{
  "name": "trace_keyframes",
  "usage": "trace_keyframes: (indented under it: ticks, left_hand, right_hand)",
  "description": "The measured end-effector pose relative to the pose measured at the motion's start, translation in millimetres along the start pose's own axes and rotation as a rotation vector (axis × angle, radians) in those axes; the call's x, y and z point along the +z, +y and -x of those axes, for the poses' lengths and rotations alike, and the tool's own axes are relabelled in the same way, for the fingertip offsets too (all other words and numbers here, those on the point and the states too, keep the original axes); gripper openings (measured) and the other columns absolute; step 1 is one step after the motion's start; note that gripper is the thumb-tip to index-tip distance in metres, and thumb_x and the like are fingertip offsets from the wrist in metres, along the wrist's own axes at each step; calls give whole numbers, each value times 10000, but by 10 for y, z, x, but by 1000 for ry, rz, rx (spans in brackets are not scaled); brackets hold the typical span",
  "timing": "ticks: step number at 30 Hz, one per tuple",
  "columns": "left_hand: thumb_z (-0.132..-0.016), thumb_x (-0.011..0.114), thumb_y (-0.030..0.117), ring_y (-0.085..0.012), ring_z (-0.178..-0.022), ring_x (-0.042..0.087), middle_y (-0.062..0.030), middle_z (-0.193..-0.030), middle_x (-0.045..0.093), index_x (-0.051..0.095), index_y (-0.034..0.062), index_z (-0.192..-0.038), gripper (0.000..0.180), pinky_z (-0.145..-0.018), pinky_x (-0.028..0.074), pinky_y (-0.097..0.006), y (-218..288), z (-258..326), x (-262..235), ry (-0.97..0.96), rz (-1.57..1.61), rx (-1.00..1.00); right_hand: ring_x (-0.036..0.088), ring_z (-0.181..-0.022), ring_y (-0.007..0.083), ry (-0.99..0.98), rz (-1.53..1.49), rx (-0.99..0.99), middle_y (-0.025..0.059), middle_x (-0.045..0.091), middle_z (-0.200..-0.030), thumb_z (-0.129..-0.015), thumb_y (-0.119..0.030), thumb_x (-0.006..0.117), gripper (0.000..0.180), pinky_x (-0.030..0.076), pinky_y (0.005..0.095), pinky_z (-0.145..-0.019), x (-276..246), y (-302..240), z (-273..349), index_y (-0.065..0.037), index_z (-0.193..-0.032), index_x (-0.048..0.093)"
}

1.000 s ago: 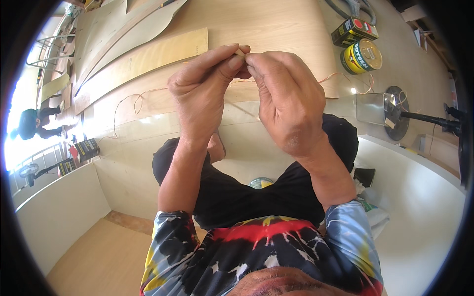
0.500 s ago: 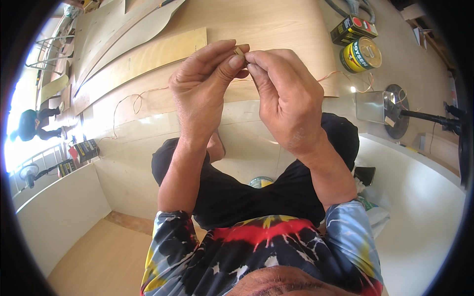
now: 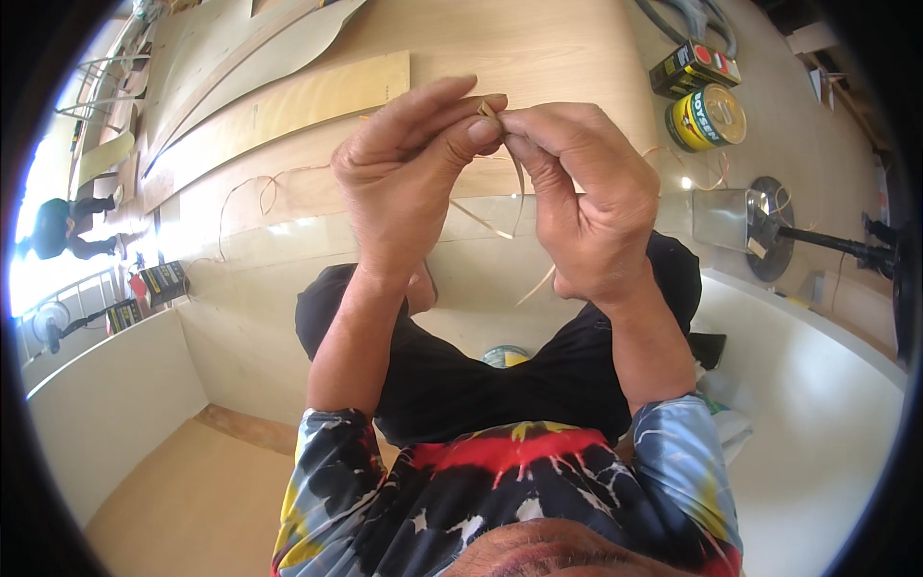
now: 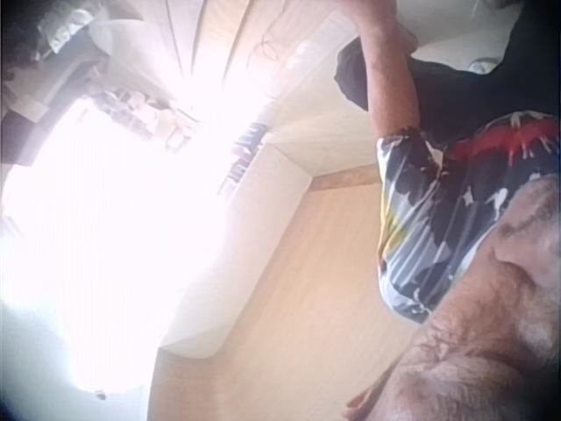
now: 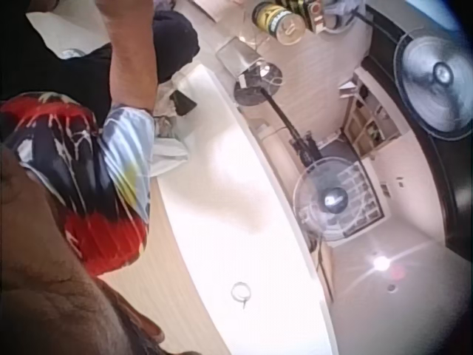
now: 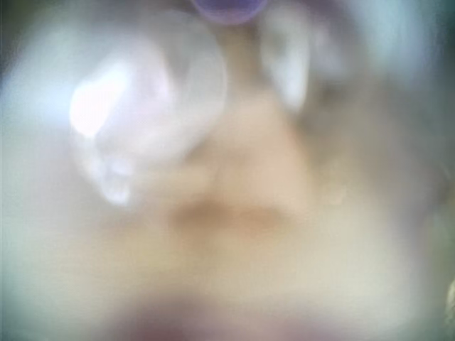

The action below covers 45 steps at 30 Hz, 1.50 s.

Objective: The person sits on the floor and repeatedly bends, twists, and snaps thin wooden strips by hand. They handle the strips one at a time, testing their flexibility and breaking off small pieces, then placing the pieces on the floor.

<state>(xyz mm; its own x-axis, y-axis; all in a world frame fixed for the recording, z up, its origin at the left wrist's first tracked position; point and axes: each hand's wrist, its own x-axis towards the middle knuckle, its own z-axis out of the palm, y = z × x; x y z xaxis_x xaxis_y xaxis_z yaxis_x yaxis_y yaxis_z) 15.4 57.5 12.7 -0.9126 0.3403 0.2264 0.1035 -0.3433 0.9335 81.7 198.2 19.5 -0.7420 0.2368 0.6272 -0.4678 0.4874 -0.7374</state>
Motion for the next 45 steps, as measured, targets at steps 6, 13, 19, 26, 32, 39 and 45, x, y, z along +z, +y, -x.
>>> trace_keyframes:
  ticks: [6, 13, 19, 26, 32, 39, 45]
  left_hand:
    - [-867, 741, -53, -144, -907, 718, -163, -1003, 757, 666, -52, -1180, 321, -829, 603, -261, 102, 11, 43, 32, -43, -5]
    - [-864, 736, -58, -138, -904, 718, -142, -971, 762, 665, -67, -1160, 304, -818, 599, -252, 155, 20, 20, 79, -146, 15]
    - [-856, 758, -29, -120, -874, 717, -124, -940, 767, 697, -75, -1086, 242, -777, 589, -232, 120, 22, 68, 128, -158, 5]
    - [-867, 753, -6, -112, -844, 714, -101, -894, 764, 735, -56, -1014, 157, -759, 582, -232, 65, 34, 68, 141, -190, 35]
    - [-877, 744, 5, -109, -844, 707, -85, -895, 760, 748, -42, -1008, 139, -768, 572, -224, 44, 40, 62, 116, -136, 2]
    - [-900, 733, 3, -147, -857, 726, -104, -944, 759, 725, -39, -1104, 209, -808, 614, -269, 20, 36, 51, 107, -228, 5]
    - [-890, 747, 51, -101, -800, 693, -71, -874, 758, 758, -29, -1035, 167, -728, 564, -224, 21, 5, 29, 121, -247, -45]
  right_hand:
    - [722, -844, 191, -50, -102, 27, 92, 703, -951, -894, 62, 682, 168, 589, 286, -735, -25, -5, -46, -4, -1046, 712]
    - [679, -842, 144, -67, -91, 90, 69, 706, -961, -881, 43, 712, 197, 546, 263, -709, 65, 23, 1, -27, -1065, 706]
    - [662, -788, 132, -1, 20, -2, 61, 710, -941, -857, 31, 743, 209, 545, 251, -657, 153, 169, 9, -53, -1046, 715]
    - [668, -789, 135, 35, 57, -33, 65, 714, -906, -855, 27, 752, 157, 545, 250, -652, 167, 213, 36, -34, -997, 722]
    - [666, -795, 137, 32, 31, -35, 89, 721, -920, -866, 54, 730, 158, 534, 258, -701, 175, 212, 50, 11, -1017, 715]
    - [668, -803, 130, 13, 20, 10, 97, 713, -926, -871, 49, 732, 147, 539, 251, -719, 184, 203, 48, 32, -1015, 709]
    - [692, -767, 162, 31, 33, 49, 96, 715, -904, -884, 15, 708, 150, 545, 266, -644, 240, 259, 80, -8, -1033, 701]
